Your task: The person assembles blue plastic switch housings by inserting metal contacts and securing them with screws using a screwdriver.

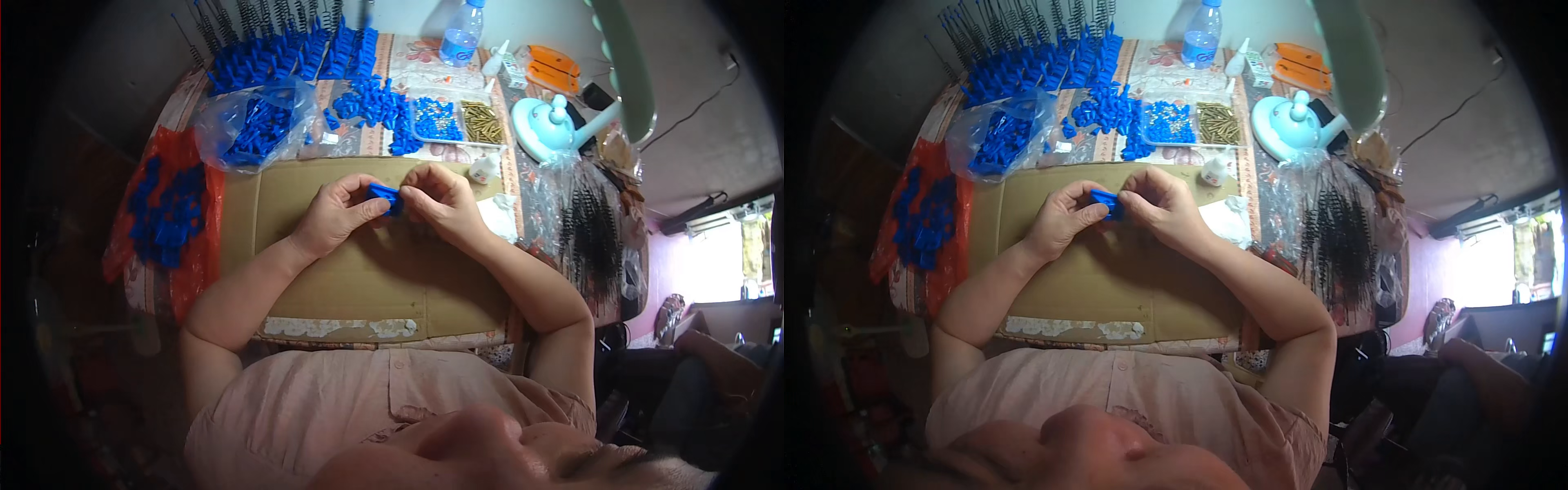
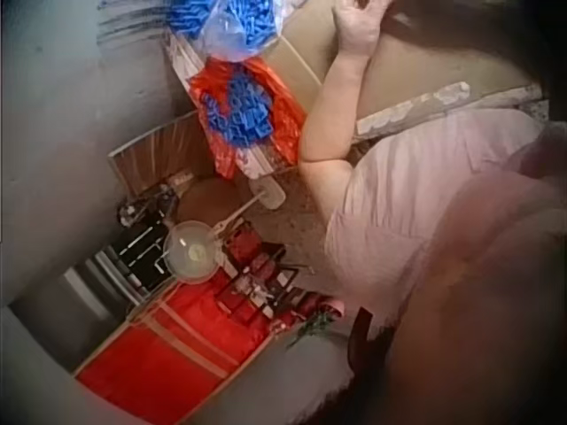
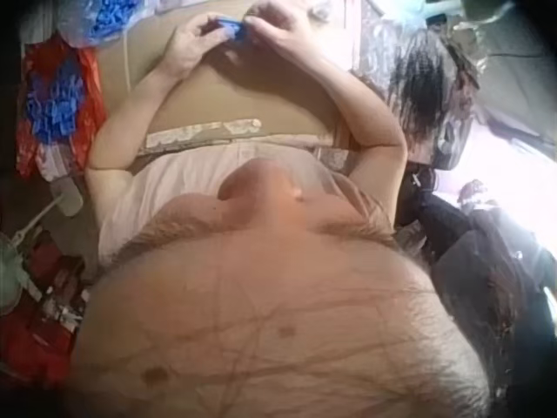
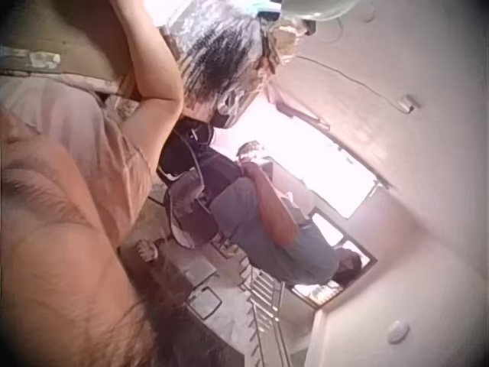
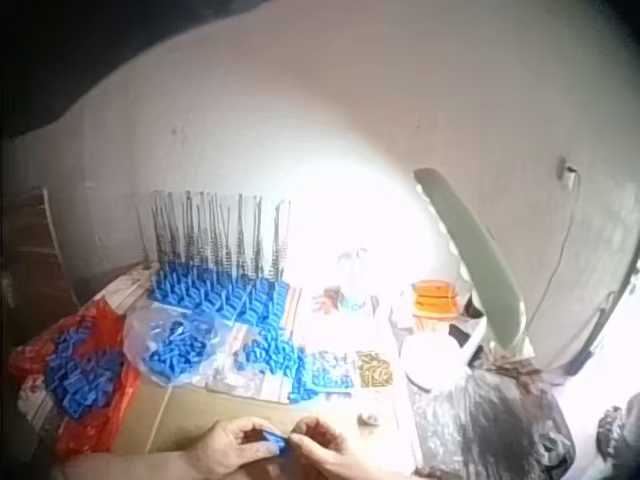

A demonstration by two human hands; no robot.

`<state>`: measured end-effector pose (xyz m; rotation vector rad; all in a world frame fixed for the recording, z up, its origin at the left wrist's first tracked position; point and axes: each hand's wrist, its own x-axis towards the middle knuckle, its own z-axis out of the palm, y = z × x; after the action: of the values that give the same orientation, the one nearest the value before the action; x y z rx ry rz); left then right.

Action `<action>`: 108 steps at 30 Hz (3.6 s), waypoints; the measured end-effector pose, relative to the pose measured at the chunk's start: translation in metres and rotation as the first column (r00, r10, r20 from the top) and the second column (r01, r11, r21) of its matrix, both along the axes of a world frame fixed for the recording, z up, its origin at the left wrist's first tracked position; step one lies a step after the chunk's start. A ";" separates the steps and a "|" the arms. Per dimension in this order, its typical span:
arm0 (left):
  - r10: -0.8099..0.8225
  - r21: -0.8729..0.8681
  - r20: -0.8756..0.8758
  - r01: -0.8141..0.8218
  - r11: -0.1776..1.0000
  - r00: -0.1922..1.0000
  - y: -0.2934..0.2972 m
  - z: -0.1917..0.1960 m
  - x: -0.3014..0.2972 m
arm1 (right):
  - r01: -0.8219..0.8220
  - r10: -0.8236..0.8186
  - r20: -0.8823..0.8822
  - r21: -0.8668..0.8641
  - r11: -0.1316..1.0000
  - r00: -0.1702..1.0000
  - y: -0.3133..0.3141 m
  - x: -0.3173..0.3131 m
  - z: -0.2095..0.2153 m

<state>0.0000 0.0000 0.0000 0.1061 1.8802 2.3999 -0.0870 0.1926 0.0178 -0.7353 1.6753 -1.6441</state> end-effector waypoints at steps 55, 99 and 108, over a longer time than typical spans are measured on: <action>-0.020 0.398 0.135 -0.035 0.917 0.991 -0.015 0.005 -0.006 | 0.733 0.126 -0.985 0.171 0.659 0.116 0.076 -0.128 0.066; 0.027 0.103 0.036 -0.031 0.994 0.999 0.003 0.005 0.002 | 0.082 -0.031 -0.913 0.002 0.997 0.407 0.010 0.007 0.009; -0.043 -0.075 0.140 0.054 0.996 0.989 -0.003 0.020 0.005 | -0.008 0.111 -0.992 0.112 0.994 -0.063 0.011 0.004 0.006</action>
<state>0.0048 -0.0028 0.0203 -0.0198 1.8842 2.2356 -0.0826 0.2035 0.0236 -2.4153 2.5059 -0.6818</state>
